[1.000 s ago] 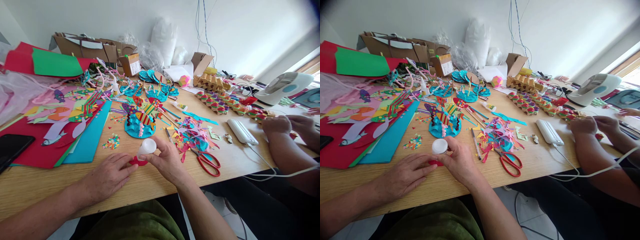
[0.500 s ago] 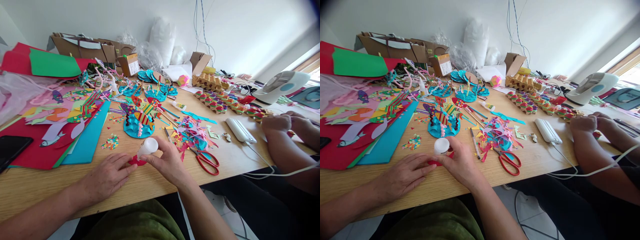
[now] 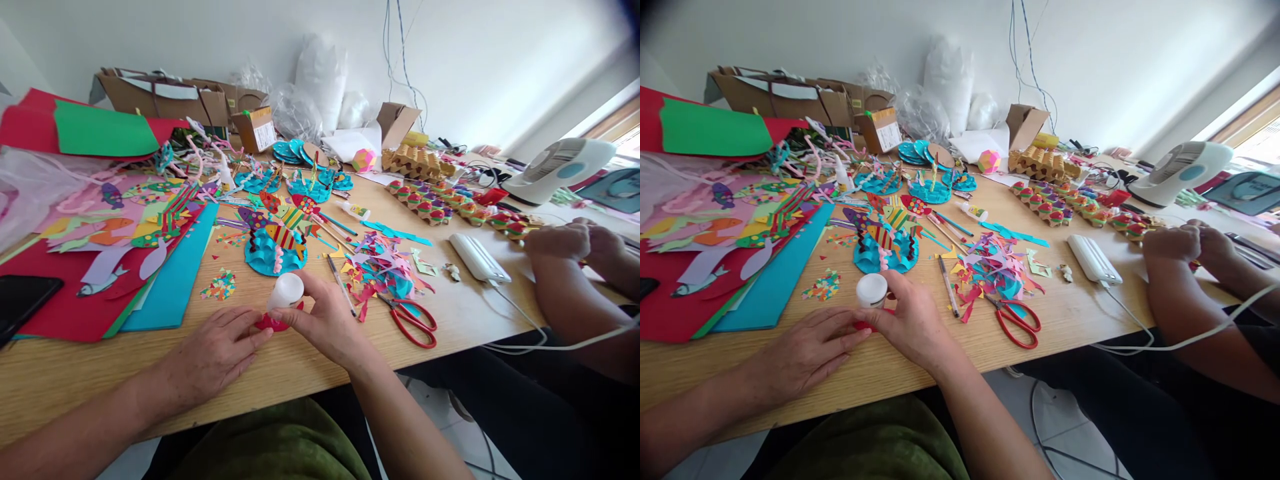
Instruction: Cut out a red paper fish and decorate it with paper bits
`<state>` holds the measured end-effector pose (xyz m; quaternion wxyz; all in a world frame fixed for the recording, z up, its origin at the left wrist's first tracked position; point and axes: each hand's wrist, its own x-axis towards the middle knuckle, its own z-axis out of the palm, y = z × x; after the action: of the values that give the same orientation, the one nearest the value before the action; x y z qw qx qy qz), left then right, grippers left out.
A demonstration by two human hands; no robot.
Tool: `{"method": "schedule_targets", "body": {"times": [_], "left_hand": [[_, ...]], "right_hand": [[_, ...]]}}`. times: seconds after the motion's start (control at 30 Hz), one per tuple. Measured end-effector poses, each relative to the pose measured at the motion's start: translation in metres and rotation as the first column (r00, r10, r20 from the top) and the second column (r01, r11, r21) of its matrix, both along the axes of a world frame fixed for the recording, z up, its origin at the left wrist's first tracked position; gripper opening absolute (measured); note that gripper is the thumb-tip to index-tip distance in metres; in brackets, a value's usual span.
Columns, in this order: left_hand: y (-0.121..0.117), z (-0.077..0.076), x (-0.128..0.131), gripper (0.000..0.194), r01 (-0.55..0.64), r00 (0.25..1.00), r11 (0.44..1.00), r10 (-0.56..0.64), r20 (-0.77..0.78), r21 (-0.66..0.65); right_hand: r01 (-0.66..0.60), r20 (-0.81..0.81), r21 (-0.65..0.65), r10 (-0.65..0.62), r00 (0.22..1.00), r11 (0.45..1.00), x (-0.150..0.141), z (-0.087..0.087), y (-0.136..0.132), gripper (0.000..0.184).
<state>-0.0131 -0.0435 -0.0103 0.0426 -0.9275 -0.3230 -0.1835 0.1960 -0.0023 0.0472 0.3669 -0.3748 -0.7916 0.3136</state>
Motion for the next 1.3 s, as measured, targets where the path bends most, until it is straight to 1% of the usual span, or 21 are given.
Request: {"method": "schedule_targets", "body": {"times": [0.13, 0.37, 0.57, 0.8, 1.07, 1.3], "left_hand": [[0.0002, 0.0007, 0.0004, 0.031, 0.003, 1.000, 1.000, -0.003, 0.007, 0.013], [0.0004, 0.0007, 0.0002, 0.030, 0.007, 1.000, 1.000, -0.007, 0.005, 0.003], [-0.0007, 0.0001, 0.0001, 0.031, -0.004, 1.000, 0.999, 0.005, 0.011, -0.044], [-0.0002, 0.0024, 0.0010, 0.032, 0.002, 1.000, 1.000, -0.002, 0.021, -0.007], [-0.0008, -0.0001, -0.0005, 0.032, -0.002, 1.000, 1.000, 0.003, 0.006, -0.010], [-0.0005, -0.0004, -0.0010, 0.031, -0.004, 1.000, 1.000, 0.004, 0.000, -0.015]], "right_hand": [[-0.006, 0.022, -0.008, 0.006, 1.000, 1.000, -0.0009, 0.0028, 0.0003, 0.017], [-0.026, 0.003, -0.040, 0.026, 1.000, 0.999, -0.0041, 0.0032, 0.0024, 0.016], [0.014, 0.056, -0.013, -0.013, 0.998, 1.000, -0.0039, 0.0039, 0.0043, 0.022], [0.042, 0.106, 0.009, -0.043, 0.993, 0.999, -0.0056, 0.0038, 0.0042, 0.019], [0.001, 0.086, -0.003, -0.001, 0.996, 1.000, -0.0072, 0.0022, 0.0063, 0.021], [0.016, 0.102, 0.026, -0.019, 0.995, 1.000, -0.0060, 0.0017, 0.0059, 0.019]]}}
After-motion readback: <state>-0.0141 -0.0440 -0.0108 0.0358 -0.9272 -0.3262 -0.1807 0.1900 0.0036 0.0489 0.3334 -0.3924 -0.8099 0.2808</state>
